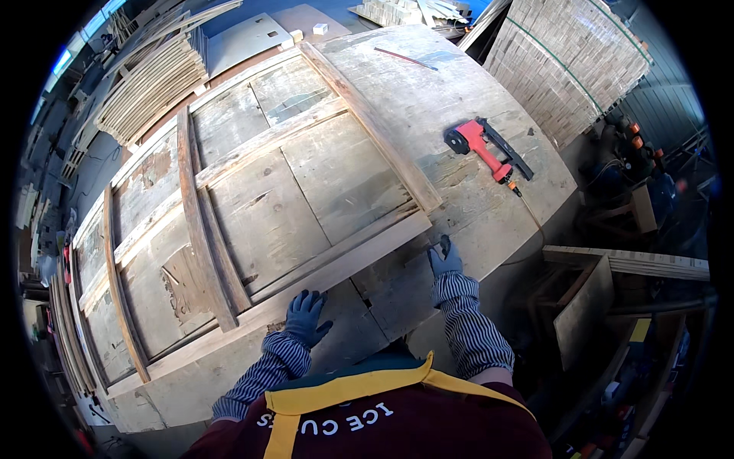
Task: The person positions wooden planks on a large workbench and secures them using a red nail gun. They repeatedly align and fasten planks to form a rectangular frame, adjusting pieces as needed.
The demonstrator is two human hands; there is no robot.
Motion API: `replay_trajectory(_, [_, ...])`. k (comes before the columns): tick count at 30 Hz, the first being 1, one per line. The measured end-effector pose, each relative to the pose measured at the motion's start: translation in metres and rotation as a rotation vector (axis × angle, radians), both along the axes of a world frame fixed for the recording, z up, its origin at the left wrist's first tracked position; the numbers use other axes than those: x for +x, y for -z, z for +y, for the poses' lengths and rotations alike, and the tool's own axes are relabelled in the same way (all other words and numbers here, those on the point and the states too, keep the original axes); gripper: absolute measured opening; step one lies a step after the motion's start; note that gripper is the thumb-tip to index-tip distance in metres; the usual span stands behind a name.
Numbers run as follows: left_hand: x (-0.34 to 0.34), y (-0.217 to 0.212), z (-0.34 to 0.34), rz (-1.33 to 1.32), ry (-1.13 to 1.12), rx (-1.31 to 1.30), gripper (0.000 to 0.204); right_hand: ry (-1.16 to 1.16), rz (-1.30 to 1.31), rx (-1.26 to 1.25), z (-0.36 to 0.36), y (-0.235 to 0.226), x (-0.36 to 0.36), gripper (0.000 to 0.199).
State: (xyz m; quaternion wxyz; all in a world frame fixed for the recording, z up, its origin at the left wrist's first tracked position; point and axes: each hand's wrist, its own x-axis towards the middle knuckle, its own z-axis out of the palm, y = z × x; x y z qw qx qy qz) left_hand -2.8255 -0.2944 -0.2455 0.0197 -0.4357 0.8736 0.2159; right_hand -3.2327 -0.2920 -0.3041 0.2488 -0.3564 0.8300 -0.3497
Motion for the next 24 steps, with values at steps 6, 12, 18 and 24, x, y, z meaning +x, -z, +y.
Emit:
replay_trajectory(6, [-0.161, 0.024, -0.070, -0.185, -0.108, 0.041, 0.090, -0.361, 0.234, 0.443, -0.130, -0.042, -0.049, 0.100])
replay_trajectory(12, [-0.192, 0.065, -0.101, -0.250, -0.196, -0.045, 0.081, -0.409, 0.106, 0.547, -0.169, -0.027, -0.057, 0.098])
replay_trajectory(18, [-0.195, 0.059, -0.105, -0.179, -0.258, 0.011, 0.078, -0.441, 0.092, 0.519, -0.175, -0.036, -0.065, 0.096])
replay_trajectory(24, [-0.191, 0.053, -0.106, -0.123, -0.237, 0.019, 0.079, -0.490, 0.109, 0.494, -0.172, -0.022, -0.071, 0.095])
